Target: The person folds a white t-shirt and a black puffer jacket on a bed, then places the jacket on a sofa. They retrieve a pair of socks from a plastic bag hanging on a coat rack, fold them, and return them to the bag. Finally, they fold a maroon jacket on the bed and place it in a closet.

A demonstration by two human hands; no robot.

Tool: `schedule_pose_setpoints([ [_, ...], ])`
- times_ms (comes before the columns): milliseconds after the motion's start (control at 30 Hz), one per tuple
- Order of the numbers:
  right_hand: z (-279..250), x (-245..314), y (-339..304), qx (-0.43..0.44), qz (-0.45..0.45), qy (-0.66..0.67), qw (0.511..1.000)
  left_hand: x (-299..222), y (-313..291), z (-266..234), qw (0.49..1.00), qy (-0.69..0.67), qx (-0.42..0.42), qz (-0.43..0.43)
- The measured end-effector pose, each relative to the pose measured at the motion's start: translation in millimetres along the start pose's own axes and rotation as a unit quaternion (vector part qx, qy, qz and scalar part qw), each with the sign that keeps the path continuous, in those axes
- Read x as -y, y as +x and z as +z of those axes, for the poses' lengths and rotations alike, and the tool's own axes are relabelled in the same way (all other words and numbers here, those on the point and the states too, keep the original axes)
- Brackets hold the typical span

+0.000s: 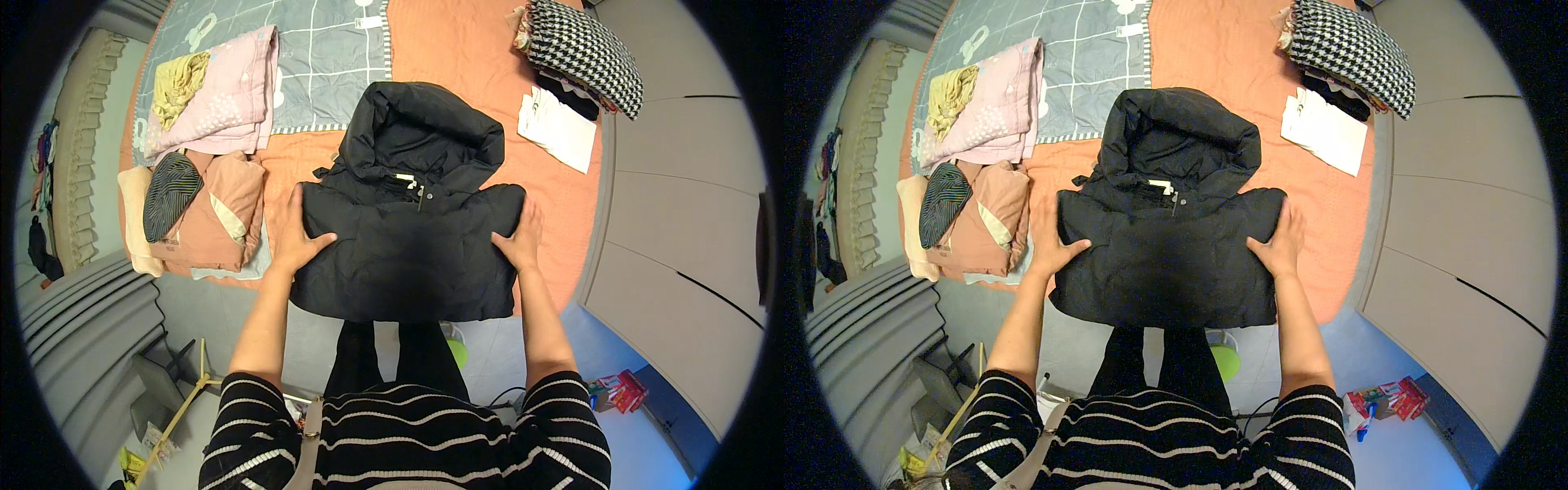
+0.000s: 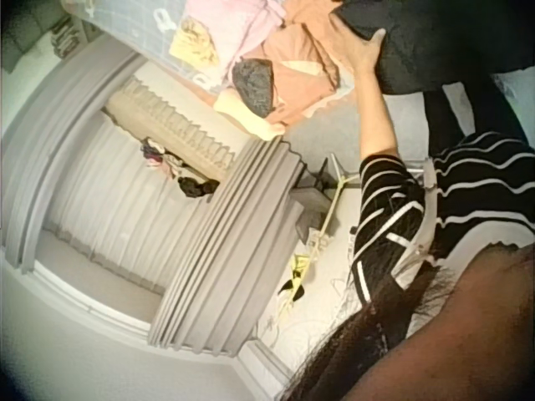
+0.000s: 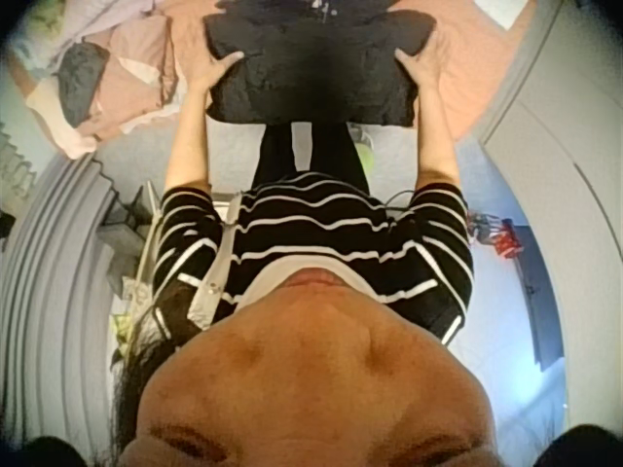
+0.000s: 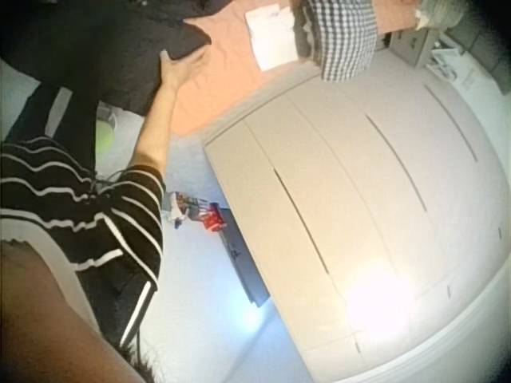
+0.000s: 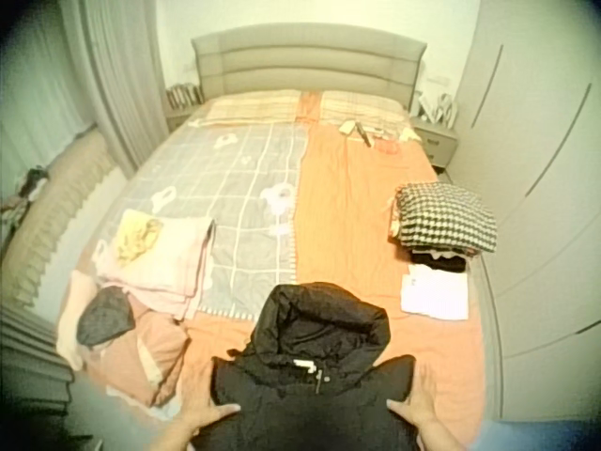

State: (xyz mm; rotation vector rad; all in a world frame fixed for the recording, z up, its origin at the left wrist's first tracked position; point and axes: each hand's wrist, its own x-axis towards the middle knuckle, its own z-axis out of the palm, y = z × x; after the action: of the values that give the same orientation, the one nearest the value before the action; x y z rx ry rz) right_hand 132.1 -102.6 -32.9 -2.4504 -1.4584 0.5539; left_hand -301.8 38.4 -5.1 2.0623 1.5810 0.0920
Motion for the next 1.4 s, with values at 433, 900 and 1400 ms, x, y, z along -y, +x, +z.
schedule_pose_setpoints([
  [433,47.1,74.2,86.3,0.305,-0.024,-0.208,0.929,-59.8,91.3,59.6,0.962,0.143,0.185,-0.143],
  [900,-78.5,89.1,31.1,0.124,-0.086,0.186,0.971,-91.9,50.6,-79.8,0.978,-0.178,0.094,0.056],
  [1400,59.2,64.0,-113.5,-0.07,-0.023,0.179,0.981,3.2,-59.3,72.4,0.997,0.0,-0.042,0.059],
])
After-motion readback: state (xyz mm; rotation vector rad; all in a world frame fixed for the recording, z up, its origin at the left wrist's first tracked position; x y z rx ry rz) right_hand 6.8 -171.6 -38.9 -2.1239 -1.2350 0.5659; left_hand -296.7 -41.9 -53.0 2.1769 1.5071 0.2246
